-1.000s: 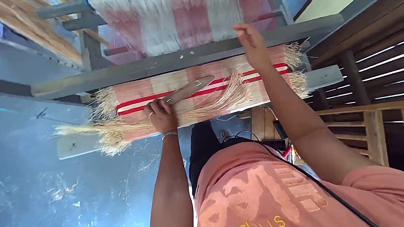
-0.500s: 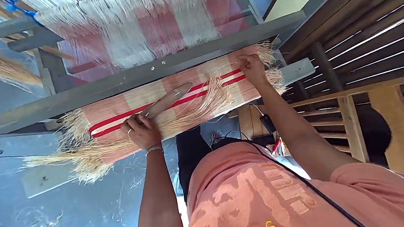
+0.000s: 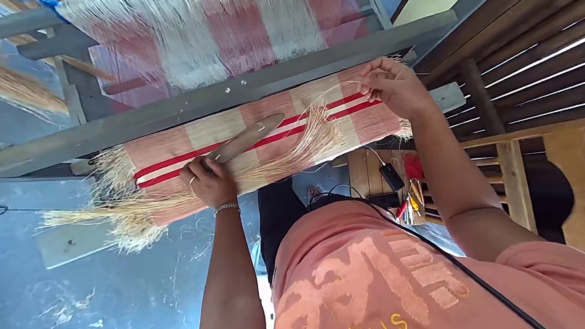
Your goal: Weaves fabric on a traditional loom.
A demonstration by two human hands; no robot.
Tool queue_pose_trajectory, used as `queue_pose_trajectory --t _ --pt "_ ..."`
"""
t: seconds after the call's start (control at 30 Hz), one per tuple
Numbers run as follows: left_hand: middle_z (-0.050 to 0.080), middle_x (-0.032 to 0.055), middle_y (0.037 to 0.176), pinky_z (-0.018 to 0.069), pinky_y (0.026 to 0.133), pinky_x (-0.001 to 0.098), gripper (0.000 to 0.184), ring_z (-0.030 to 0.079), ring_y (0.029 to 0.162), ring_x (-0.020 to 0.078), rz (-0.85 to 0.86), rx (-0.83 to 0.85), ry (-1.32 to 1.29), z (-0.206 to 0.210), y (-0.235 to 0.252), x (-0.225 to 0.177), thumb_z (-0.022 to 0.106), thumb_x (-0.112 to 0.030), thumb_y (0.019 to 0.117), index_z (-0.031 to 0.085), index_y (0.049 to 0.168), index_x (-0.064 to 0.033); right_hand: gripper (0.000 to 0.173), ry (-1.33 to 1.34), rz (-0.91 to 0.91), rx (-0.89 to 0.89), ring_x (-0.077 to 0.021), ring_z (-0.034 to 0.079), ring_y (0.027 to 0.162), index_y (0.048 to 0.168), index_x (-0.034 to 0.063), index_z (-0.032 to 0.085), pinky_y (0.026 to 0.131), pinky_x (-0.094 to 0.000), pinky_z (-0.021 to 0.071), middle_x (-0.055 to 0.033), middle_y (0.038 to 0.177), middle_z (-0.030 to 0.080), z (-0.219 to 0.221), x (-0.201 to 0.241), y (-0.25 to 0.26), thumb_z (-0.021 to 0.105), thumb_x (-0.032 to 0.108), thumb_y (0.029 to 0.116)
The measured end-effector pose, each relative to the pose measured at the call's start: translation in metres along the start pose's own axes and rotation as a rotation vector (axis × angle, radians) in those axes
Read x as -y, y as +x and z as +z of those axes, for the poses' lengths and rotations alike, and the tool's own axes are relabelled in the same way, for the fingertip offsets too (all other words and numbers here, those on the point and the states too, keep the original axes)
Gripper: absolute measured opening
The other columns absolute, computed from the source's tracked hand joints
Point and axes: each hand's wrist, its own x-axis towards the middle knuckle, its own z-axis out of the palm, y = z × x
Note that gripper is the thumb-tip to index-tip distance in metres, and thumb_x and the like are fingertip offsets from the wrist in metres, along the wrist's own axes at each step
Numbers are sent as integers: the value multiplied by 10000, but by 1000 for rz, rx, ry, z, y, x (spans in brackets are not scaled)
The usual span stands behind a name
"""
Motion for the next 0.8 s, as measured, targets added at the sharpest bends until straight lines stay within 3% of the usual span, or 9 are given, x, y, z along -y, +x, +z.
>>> queue_pose_trajectory --t 0.13,0.27,0.4,0.47,0.57,0.6,0.7,0.73,0.8 --pt "574 198 1342 470 1044 466 468 560 1267 346 -3 -16 -9 1 -1 0 352 -421 1086 634 1243 -82 159 473 -16 293 -127 719 819 1079 80 738 789 -284 605 -60 920 755 0 13 -15 603 117 1002" --pt "588 218 1321 464 1019 505 475 578 1235 368 -7 -20 14 -8 0 -10 365 -420 1083 640 1237 -65 297 470 -89 365 -186 738 1006 1263 75 694 884 -323 616 -109 1189 741 3 23 -25 647 93 970" --pt "593 183 1357 436 1005 593 487 556 1277 373 -43 11 97 -13 0 -13 327 -438 1081 643 1282 -126 256 48 -196 167 -200 744 988 1238 14 676 888 -355 626 -101 1133 757 13 51 -44 590 81 1007" --pt "584 178 1370 428 1007 606 496 538 1288 389 -63 12 131 -12 1 -12 318 -471 1075 643 1291 -164 230 -120 -250 76 -183 753 907 1197 6 696 823 -358 647 -75 1070 769 14 65 -54 566 110 1038" --pt "541 223 1406 404 1042 607 549 506 1309 425 -102 44 129 -12 2 -13 306 -509 1064 607 1342 -144 190 -79 -342 63 -79 694 786 1152 123 717 692 -256 614 35 1018 729 5 77 -66 564 178 1054" --pt "533 233 1417 403 1046 608 565 500 1319 433 -109 50 126 -12 2 -13 308 -514 1061 595 1358 -129 184 -34 -351 101 -58 653 808 1153 177 710 695 -230 583 63 1073 678 1 80 -68 553 204 1061" --pt "527 236 1419 402 1052 600 576 494 1325 431 -109 53 122 -10 3 -12 310 -518 1060 585 1367 -117 192 120 -298 67 -26 645 806 1123 248 677 661 -179 548 71 1190 678 -21 88 -75 488 250 1088" --pt "531 230 1415 401 1054 594 580 494 1324 428 -109 51 126 -10 3 -12 307 -522 1059 585 1367 -118 208 155 -253 1 -14 652 819 1129 244 649 684 -161 546 76 1181 686 -41 88 -80 443 248 1103" --pt "532 225 1417 397 1055 588 589 497 1318 423 -114 52 136 -9 3 -13 295 -529 1059 584 1370 -120 233 271 -199 -126 -1 662 990 1248 181 583 869 -141 543 68 1190 666 -115 75 -96 389 202 1121"
